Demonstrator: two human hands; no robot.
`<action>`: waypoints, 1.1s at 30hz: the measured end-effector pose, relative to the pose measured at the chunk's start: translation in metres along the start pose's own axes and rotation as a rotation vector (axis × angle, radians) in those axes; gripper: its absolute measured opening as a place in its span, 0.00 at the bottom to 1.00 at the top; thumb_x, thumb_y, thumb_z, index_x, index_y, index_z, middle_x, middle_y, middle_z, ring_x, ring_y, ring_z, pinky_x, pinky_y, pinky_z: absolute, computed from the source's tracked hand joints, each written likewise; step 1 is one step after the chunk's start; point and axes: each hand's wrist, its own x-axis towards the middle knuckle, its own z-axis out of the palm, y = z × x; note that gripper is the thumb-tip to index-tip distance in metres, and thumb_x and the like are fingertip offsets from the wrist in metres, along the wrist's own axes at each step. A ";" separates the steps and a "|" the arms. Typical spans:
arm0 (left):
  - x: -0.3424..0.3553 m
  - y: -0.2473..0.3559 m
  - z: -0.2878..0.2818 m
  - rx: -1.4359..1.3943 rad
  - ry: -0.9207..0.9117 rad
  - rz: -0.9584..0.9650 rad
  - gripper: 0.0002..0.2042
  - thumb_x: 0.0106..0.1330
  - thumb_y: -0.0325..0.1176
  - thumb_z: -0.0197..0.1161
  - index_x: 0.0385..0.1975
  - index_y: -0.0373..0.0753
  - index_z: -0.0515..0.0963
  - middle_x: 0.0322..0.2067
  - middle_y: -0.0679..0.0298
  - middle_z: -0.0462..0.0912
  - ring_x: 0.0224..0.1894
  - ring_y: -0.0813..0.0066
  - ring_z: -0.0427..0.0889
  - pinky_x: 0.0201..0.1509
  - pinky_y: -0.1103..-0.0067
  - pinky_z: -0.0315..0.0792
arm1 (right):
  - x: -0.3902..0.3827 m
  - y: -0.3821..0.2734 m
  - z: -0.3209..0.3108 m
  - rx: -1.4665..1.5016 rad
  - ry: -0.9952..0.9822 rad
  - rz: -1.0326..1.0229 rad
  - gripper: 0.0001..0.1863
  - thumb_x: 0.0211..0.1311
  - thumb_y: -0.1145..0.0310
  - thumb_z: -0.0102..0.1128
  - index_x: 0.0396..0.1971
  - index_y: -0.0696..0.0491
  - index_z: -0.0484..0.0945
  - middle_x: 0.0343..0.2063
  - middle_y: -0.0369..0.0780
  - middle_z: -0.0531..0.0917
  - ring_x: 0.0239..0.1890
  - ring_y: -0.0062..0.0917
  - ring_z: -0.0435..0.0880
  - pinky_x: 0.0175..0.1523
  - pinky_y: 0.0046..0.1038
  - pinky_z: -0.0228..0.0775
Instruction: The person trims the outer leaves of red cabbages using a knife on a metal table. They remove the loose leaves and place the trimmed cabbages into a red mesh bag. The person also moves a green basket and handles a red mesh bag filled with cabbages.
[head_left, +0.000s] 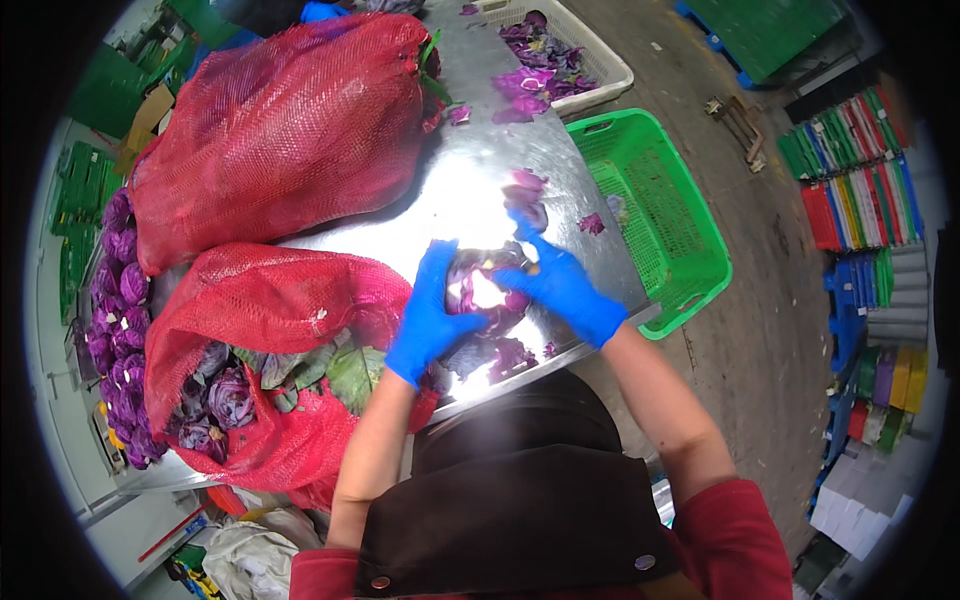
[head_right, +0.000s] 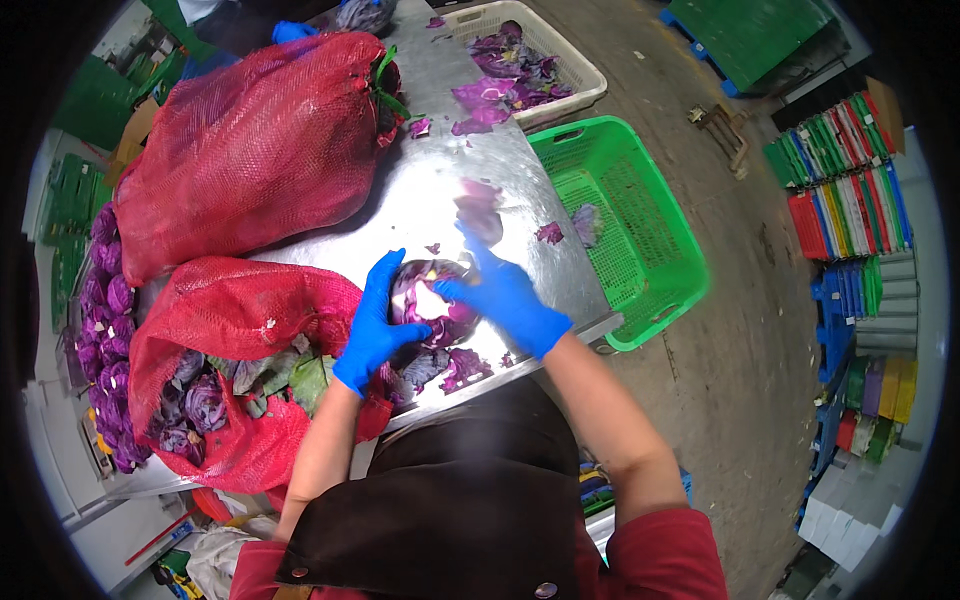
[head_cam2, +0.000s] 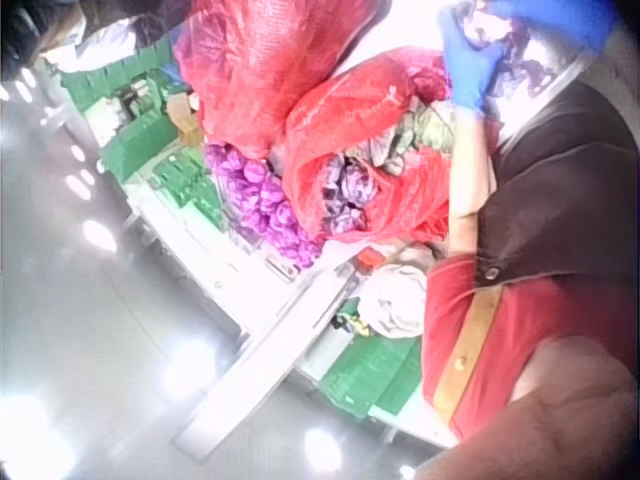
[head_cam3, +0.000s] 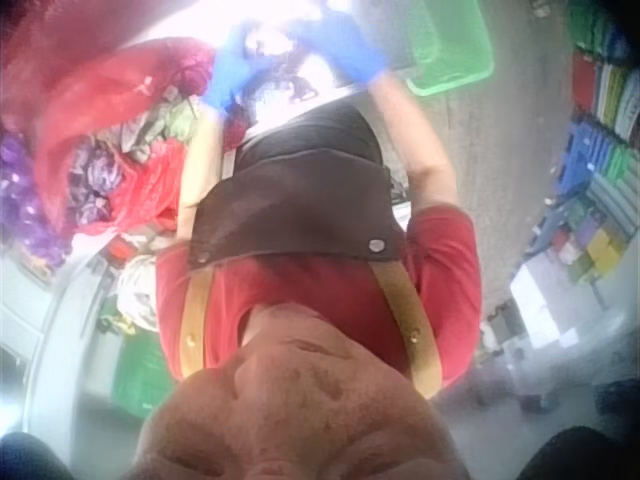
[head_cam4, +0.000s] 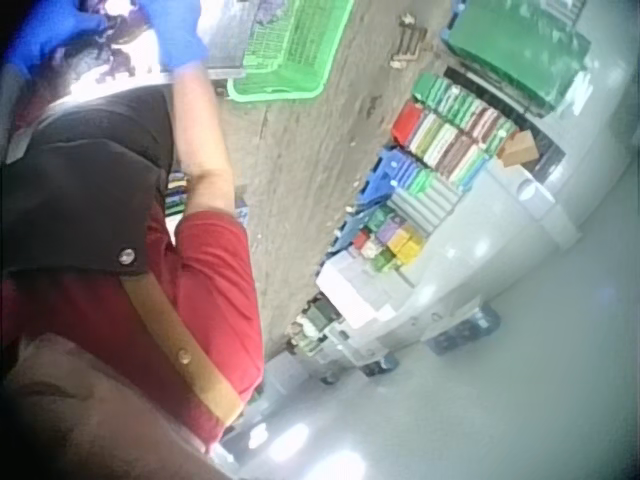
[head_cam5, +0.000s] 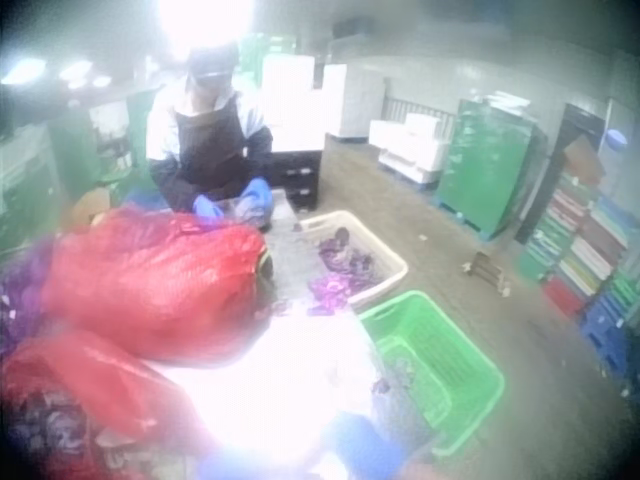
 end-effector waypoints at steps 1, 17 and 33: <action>0.001 0.006 0.009 0.021 0.094 0.042 0.51 0.42 0.35 0.78 0.70 0.39 0.55 0.68 0.49 0.57 0.70 0.50 0.56 0.74 0.62 0.52 | 0.009 0.012 0.015 -0.274 0.187 -0.451 0.36 0.54 0.52 0.72 0.62 0.48 0.71 0.37 0.41 0.85 0.37 0.23 0.82 0.45 0.29 0.74; 0.031 0.064 0.043 0.144 0.263 -0.167 0.50 0.41 0.45 0.79 0.63 0.30 0.58 0.56 0.46 0.68 0.58 0.50 0.70 0.63 0.63 0.67 | -0.001 0.020 0.006 -0.641 0.349 -0.316 0.28 0.65 0.45 0.55 0.51 0.55 0.74 0.22 0.44 0.84 0.23 0.37 0.84 0.30 0.36 0.76; -0.002 0.038 0.055 0.307 0.277 0.000 0.54 0.36 0.42 0.82 0.65 0.32 0.57 0.60 0.47 0.64 0.63 0.50 0.65 0.68 0.64 0.61 | 0.064 0.075 -0.026 -0.624 0.223 0.053 0.37 0.55 0.32 0.57 0.42 0.56 0.80 0.37 0.51 0.84 0.38 0.47 0.85 0.45 0.41 0.77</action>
